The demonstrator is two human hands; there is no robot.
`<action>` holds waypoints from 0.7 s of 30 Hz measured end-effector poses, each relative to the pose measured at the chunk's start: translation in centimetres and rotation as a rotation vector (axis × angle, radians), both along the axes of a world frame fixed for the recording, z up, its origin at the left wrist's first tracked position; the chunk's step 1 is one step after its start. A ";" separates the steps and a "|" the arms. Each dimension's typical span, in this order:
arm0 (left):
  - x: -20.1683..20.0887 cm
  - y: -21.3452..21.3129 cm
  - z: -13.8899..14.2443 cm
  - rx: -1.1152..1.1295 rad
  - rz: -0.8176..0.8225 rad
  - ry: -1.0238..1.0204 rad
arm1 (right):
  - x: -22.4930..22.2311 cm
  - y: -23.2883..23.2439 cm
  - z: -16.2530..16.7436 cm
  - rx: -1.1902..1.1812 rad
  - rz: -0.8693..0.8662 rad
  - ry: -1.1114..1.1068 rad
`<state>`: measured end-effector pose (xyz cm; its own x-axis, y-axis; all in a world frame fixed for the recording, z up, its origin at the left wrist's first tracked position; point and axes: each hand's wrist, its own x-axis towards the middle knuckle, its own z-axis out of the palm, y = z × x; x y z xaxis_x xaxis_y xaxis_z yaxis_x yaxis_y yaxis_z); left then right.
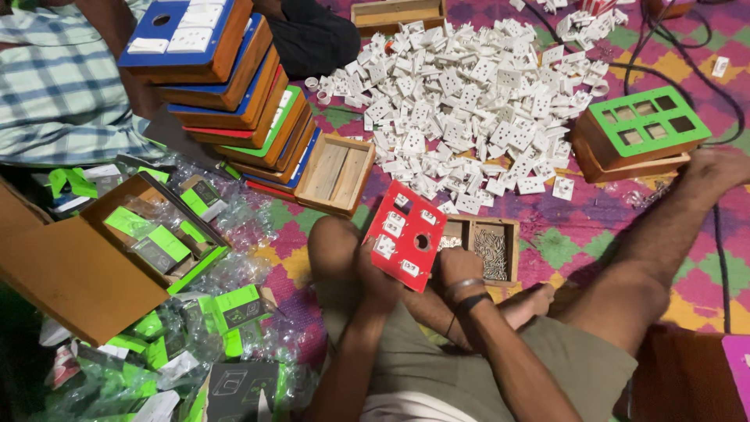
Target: The person sits on the floor and assembles small white electrical components into red and purple plastic templates using small metal fasteners from a wooden box. The person repeatedly picks up components, places them into the template slots, and secures them with fasteners.
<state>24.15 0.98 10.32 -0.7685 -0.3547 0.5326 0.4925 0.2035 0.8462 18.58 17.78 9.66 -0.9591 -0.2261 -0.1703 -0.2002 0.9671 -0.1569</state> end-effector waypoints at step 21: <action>-0.2 1.7 2.1 0.194 -0.087 -0.214 | -1.8 3.8 -4.7 -0.461 -0.097 0.146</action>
